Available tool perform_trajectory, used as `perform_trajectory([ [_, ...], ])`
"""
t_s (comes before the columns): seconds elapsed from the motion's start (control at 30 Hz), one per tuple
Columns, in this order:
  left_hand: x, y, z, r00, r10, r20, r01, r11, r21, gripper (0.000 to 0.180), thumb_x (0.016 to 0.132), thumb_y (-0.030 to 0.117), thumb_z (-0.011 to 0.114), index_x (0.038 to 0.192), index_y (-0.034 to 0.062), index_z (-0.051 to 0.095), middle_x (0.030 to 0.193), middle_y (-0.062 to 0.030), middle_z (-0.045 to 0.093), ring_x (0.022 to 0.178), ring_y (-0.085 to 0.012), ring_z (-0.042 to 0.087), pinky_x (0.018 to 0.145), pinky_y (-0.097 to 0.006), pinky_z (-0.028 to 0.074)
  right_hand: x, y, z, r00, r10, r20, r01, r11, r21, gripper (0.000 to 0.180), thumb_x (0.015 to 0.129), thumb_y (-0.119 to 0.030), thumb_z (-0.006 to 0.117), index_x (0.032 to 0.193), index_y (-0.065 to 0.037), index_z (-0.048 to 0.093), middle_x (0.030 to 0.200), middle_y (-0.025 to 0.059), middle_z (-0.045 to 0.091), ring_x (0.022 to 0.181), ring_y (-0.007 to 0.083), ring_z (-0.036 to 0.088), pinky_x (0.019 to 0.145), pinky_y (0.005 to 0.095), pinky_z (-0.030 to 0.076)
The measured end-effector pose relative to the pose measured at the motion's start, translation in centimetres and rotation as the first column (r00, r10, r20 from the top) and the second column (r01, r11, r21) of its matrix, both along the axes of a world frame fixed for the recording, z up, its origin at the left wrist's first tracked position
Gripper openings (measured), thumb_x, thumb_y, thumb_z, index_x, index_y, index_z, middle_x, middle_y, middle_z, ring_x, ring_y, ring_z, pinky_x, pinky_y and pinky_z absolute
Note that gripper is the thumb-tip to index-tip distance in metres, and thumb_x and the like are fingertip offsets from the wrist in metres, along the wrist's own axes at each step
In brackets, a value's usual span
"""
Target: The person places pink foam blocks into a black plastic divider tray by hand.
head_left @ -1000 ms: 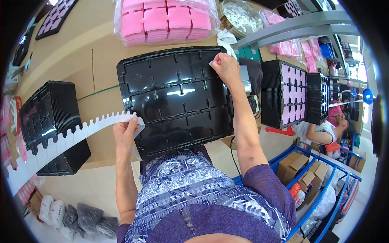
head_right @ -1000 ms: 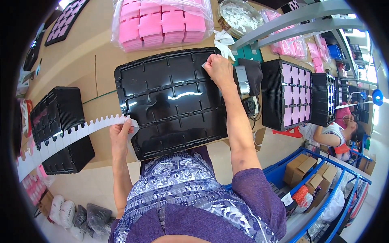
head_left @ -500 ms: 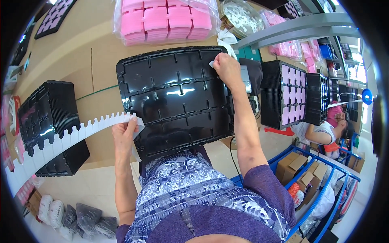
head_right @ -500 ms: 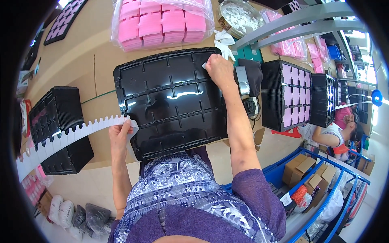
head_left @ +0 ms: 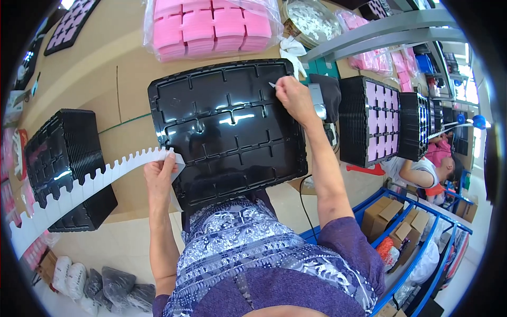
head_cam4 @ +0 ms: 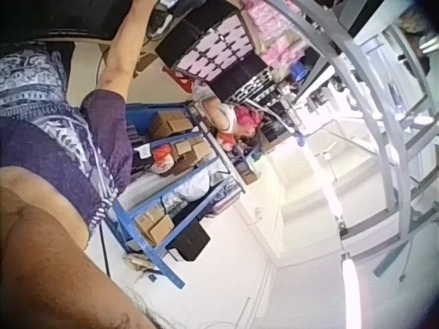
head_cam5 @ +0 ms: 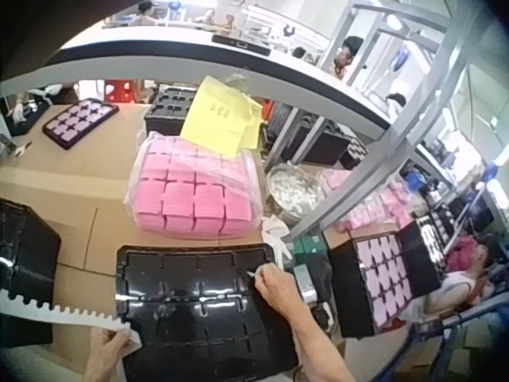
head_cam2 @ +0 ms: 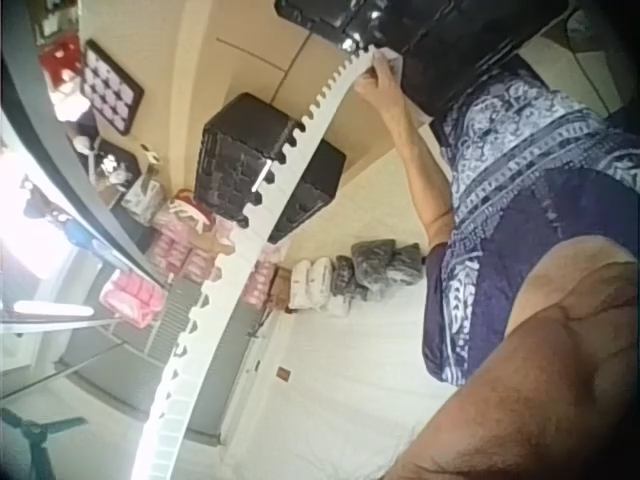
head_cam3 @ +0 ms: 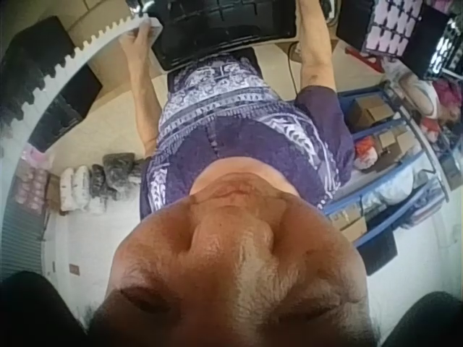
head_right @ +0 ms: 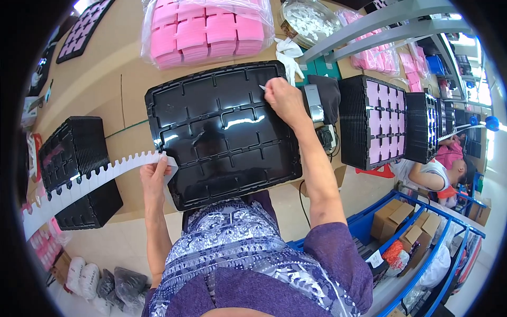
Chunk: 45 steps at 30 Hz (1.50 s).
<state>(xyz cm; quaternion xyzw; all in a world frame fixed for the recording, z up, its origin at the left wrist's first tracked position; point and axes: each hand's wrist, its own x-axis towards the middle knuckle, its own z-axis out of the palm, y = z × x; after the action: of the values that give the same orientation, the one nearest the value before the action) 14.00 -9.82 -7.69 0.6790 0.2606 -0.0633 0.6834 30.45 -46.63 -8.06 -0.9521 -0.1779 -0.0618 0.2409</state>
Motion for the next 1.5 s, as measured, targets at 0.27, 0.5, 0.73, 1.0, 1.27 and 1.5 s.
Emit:
perform_trajectory([
  [0.27,0.2,-0.1,-0.2,1.000,-0.013,0.014,0.014,1.000,-0.009,0.015,0.094,0.016,0.069,0.095,0.0020,0.072,0.077,-0.0006,0.068,0.067,-0.0050,0.058,0.062,-0.022,0.046,0.0,0.2,-0.5,0.948,-0.232,0.218,0.214,0.971,0.104,0.012,0.087,-0.014,0.068,0.093,-0.004,0.063,0.082,0.0105,0.066,0.075,0.0302,0.067,0.069,0.0434,0.053],
  [0.5,-0.1,0.3,-0.8,1.000,-0.022,0.010,0.022,1.000,-0.021,0.012,0.094,0.014,0.069,0.095,0.0024,0.070,0.080,-0.0010,0.068,0.069,-0.0066,0.060,0.063,-0.023,0.049,0.5,1.1,0.3,0.976,-0.220,-0.007,0.220,0.975,0.026,0.013,0.084,-0.020,0.070,0.083,-0.008,0.067,0.079,0.0080,0.066,0.074,0.0304,0.067,0.067,0.0417,0.052],
  [0.73,0.0,0.1,-0.6,1.000,-0.008,0.014,0.009,1.000,-0.018,0.014,0.095,0.016,0.069,0.097,0.0022,0.072,0.080,-0.0013,0.069,0.068,-0.0055,0.060,0.064,-0.022,0.047,2.5,1.2,-0.2,0.979,-0.203,0.017,0.202,0.955,-0.218,0.011,0.083,-0.014,0.065,0.080,-0.004,0.065,0.081,0.0137,0.068,0.077,0.0343,0.067,0.070,0.0450,0.053],
  [1.0,0.2,-0.2,-0.3,0.999,-0.034,0.026,0.033,0.999,0.017,0.013,0.095,0.016,0.069,0.098,0.0032,0.070,0.082,-0.0003,0.068,0.070,-0.0052,0.059,0.064,-0.022,0.047,3.9,1.7,-0.1,0.959,0.280,0.048,-0.237,0.881,-0.410,0.013,0.079,-0.015,0.067,0.078,-0.003,0.063,0.079,0.0157,0.066,0.073,0.0337,0.069,0.065,0.0434,0.056],
  [1.27,0.3,-0.4,0.3,1.000,0.003,-0.019,-0.003,1.000,0.005,0.013,0.094,0.015,0.069,0.095,0.0021,0.069,0.078,0.0005,0.065,0.068,-0.0058,0.059,0.062,-0.023,0.047,-1.4,-3.4,-0.4,0.829,0.133,-0.544,0.466,0.376,0.801,0.004,0.093,-0.008,0.059,0.090,-0.005,0.059,0.073,0.0029,0.061,0.057,0.0085,0.048,0.049,0.0235,0.038],
  [1.5,-0.3,0.7,0.8,0.997,-0.078,0.008,0.078,0.997,-0.021,0.012,0.093,0.011,0.068,0.101,0.0025,0.068,0.079,0.0016,0.065,0.063,-0.0031,0.054,0.055,-0.020,0.041,-7.1,0.4,1.5,0.692,0.508,-0.513,0.535,0.117,0.837,0.007,0.095,-0.002,0.059,0.090,-0.005,0.054,0.097,0.0138,0.065,0.055,0.0021,0.043,0.043,0.0158,0.031],
])
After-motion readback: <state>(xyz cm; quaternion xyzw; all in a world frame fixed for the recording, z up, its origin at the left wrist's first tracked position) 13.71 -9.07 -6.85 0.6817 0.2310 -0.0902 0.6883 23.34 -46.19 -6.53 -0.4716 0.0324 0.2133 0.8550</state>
